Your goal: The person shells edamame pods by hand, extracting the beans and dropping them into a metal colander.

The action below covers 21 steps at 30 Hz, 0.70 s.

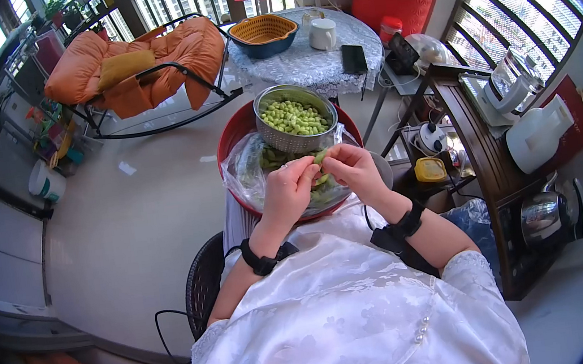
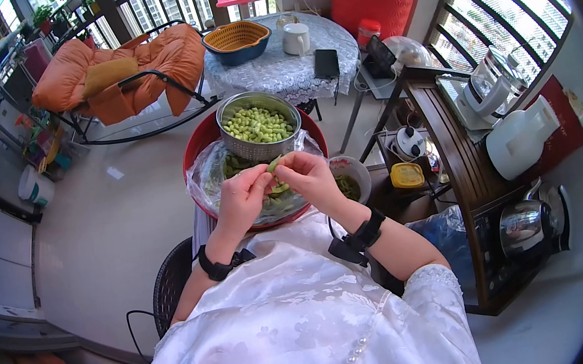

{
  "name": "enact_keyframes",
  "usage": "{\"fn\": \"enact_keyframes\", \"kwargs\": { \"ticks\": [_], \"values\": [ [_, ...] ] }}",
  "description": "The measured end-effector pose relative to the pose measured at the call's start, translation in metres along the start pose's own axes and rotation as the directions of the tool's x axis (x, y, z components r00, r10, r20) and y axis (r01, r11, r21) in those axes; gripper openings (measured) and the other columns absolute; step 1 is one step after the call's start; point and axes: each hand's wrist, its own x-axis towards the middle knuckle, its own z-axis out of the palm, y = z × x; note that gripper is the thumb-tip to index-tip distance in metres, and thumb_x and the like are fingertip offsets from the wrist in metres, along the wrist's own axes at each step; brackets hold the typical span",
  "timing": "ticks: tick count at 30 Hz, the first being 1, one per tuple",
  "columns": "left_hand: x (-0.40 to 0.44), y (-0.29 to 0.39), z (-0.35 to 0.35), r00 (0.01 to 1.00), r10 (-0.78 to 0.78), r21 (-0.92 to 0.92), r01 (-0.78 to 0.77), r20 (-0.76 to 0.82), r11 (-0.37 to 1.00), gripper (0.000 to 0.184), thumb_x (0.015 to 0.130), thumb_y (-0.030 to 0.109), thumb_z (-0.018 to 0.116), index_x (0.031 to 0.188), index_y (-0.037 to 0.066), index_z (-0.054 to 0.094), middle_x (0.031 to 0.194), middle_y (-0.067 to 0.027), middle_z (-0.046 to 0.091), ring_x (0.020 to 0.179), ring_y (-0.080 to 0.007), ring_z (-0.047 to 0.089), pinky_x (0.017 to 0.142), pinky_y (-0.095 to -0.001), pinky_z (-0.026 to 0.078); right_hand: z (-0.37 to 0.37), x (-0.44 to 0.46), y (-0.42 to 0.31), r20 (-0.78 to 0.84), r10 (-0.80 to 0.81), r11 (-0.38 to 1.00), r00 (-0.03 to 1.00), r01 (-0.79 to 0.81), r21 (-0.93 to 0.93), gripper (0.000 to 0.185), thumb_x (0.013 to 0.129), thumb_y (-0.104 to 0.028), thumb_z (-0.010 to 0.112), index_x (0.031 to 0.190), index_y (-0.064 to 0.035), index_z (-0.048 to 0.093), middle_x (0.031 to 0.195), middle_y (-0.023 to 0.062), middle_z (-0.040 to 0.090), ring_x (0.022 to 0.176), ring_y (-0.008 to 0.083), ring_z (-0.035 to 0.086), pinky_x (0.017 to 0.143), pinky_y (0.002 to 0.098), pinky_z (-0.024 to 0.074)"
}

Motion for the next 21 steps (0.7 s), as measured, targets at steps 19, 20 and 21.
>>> {"fn": "enact_keyframes", "kwargs": {
  "ticks": [19,20,21],
  "values": [
    [-0.003,0.003,0.002,0.989,0.144,0.277,-0.149,0.039,0.949,0.011,0.088,0.005,0.059,0.096,-0.001,0.062,0.085,-0.0187,0.065,0.080,-0.0390,0.063,0.068,-0.0456,0.050,0.018,0.000,0.026,-0.147,-0.011,0.996,0.989,0.024,0.085,0.005,0.092,-0.009,0.058,0.094,-0.0054,0.055,0.078,-0.0007,0.062,0.063,0.0032,0.053,0.053,0.0189,0.0410],
    [-0.004,0.002,0.003,0.987,0.154,0.302,-0.158,0.037,0.940,0.010,0.088,0.005,0.059,0.096,-0.001,0.061,0.086,-0.0194,0.064,0.081,-0.0394,0.063,0.069,-0.0465,0.049,0.021,-0.001,0.026,-0.147,-0.011,0.996,0.989,0.024,0.087,0.005,0.092,-0.009,0.058,0.094,-0.0054,0.055,0.078,-0.0007,0.062,0.063,0.0032,0.053,0.053,0.0189,0.0410],
    [-0.004,0.001,0.003,0.986,0.165,0.327,-0.168,0.037,0.930,0.010,0.088,0.005,0.058,0.096,-0.001,0.060,0.087,-0.0200,0.064,0.082,-0.0399,0.062,0.069,-0.0474,0.049,0.023,-0.002,0.025,-0.162,0.013,0.992,0.987,0.007,0.122,0.005,0.092,-0.009,0.058,0.094,-0.0058,0.054,0.078,-0.0006,0.061,0.062,0.0036,0.052,0.052,0.0192,0.0405]
  ]
}}
